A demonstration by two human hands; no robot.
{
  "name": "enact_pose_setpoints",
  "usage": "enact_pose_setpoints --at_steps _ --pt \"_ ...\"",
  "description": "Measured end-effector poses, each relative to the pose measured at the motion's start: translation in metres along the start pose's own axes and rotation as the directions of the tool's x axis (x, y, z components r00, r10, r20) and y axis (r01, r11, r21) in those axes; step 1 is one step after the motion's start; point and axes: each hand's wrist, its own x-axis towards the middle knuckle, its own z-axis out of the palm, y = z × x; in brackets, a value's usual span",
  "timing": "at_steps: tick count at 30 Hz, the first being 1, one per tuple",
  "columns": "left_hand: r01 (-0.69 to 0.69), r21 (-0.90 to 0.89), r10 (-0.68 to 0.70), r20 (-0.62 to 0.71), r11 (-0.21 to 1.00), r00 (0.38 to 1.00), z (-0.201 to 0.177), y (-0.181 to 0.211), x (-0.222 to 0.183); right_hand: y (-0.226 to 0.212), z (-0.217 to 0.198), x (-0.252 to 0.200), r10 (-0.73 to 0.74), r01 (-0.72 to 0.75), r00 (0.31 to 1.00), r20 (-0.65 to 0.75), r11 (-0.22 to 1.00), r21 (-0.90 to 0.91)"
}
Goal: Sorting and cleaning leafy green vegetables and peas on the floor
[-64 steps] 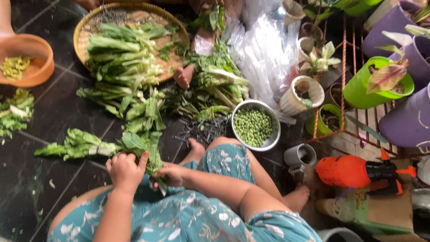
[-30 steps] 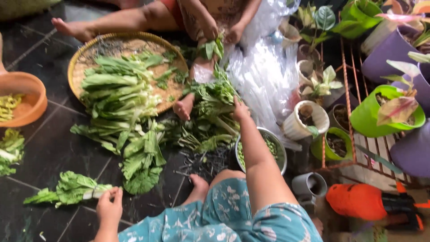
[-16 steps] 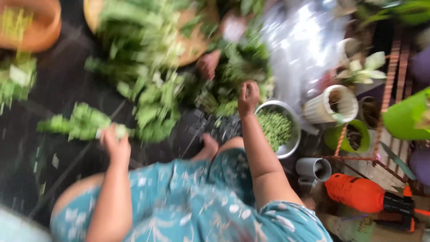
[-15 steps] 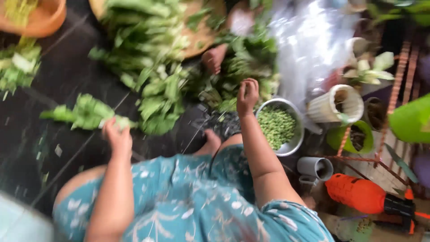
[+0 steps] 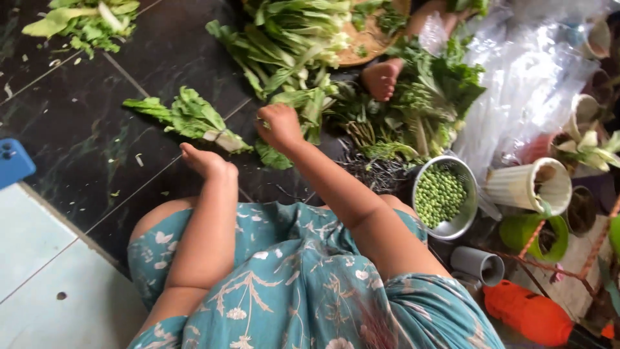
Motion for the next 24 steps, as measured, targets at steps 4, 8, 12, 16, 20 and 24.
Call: enact_pose_setpoints --at_steps 4,8,12,16,20,24 --pt "0.051 -0.086 -0.057 -0.069 0.995 0.996 0.003 0.005 0.019 -0.043 0.07 0.013 0.109 -0.007 0.953 0.283 0.941 -0.339" --pt "0.06 -0.152 -0.067 -0.04 0.987 0.997 0.008 0.034 -0.011 -0.066 0.093 0.006 0.302 -0.087 0.765 0.569 0.923 -0.374" --pt "0.049 -0.063 -0.05 -0.008 0.997 0.999 0.005 0.019 0.001 -0.063 0.068 0.005 0.326 -0.196 0.752 0.573 0.94 -0.278" --pt "0.115 0.064 -0.124 0.163 0.991 0.979 0.006 -0.013 0.018 -0.064 0.003 0.011 0.306 -0.342 0.847 0.436 0.94 0.006" --pt "0.34 0.255 -0.424 0.482 0.905 0.767 0.016 0.038 -0.049 -0.087 -0.052 -0.005 -0.032 0.034 0.999 0.041 0.998 -0.061" --pt "0.536 0.06 -0.443 0.645 0.842 0.623 0.012 0.027 -0.026 -0.1 -0.066 -0.044 -0.218 0.213 0.976 -0.028 0.97 -0.117"
